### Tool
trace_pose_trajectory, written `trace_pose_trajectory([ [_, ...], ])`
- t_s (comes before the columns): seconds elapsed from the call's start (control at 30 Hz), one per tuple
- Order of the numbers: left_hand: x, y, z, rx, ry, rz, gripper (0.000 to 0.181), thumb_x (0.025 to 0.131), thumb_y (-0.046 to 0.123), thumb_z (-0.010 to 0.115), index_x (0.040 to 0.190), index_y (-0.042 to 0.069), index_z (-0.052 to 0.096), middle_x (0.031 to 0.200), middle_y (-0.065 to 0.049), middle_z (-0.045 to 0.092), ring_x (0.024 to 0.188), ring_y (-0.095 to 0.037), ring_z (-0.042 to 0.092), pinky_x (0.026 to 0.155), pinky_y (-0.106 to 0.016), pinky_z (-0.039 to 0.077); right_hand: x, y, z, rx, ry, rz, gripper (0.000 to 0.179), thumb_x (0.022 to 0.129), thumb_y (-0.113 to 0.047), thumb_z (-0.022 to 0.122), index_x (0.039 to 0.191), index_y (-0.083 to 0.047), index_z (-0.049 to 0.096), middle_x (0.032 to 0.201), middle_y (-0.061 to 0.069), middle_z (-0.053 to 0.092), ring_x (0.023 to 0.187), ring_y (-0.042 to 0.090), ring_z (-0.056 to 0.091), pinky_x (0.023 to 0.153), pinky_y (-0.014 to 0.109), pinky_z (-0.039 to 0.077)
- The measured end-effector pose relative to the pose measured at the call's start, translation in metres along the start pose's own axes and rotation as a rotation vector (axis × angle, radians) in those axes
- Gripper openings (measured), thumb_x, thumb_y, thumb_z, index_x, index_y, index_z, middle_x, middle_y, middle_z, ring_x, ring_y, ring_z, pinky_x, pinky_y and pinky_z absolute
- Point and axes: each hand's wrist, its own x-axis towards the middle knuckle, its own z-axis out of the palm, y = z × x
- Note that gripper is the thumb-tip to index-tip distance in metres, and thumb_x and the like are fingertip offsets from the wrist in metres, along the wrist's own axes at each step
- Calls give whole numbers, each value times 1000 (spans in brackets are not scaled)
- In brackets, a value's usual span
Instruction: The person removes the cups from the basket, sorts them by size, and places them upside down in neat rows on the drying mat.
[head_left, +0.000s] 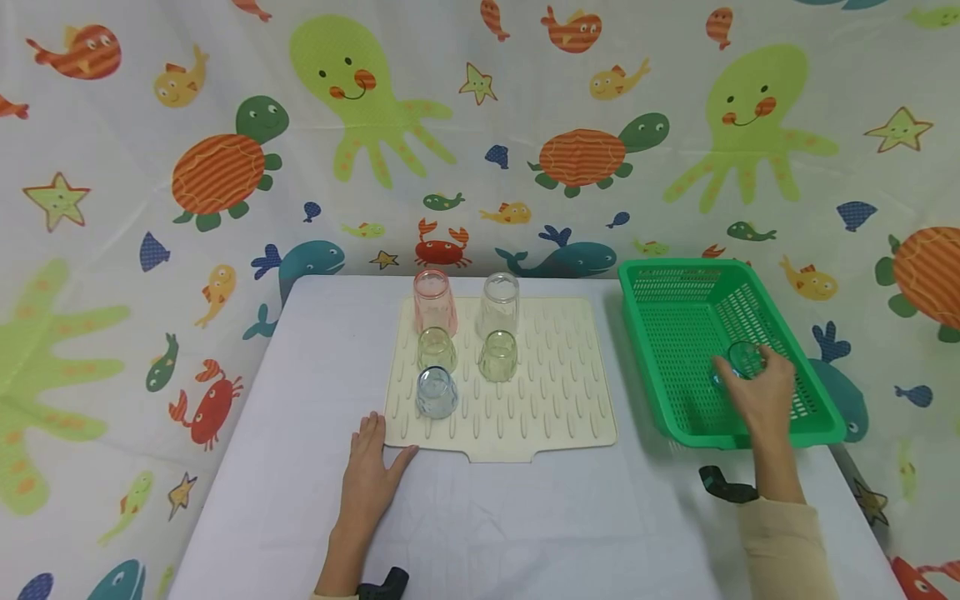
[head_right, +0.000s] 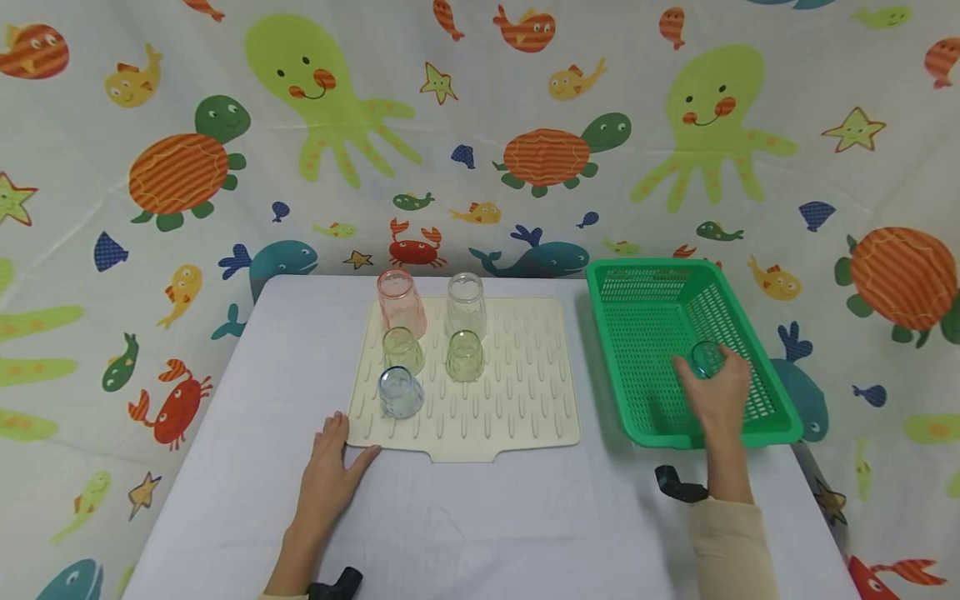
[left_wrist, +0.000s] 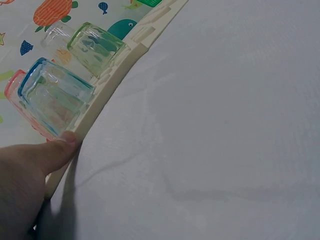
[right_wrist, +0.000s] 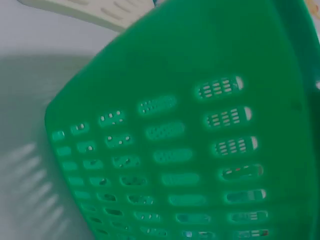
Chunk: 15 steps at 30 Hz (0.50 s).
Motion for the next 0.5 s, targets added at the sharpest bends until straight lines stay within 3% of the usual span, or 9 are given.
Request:
trace_pose_trajectory([
  [0.2, -1, -1, 1, 18, -8, -1, 91, 90, 44, 73, 152, -8, 32, 162, -24, 28, 155, -37, 18, 129, -51, 14, 10, 8, -3, -67, -73, 90, 86, 95, -40, 60, 155, 7, 21, 159, 36, 19, 146, 52, 21, 116, 71, 26],
  [0.5, -1, 0, 0, 19, -11, -14, 91, 90, 44, 73, 153, -6, 31, 163, -23, 28, 155, -36, 18, 129, -51, 15, 23, 17, -6, -130, -172, 184, 92, 97, -41, 57, 155, 11, 8, 158, 41, 8, 145, 58, 17, 112, 76, 28],
])
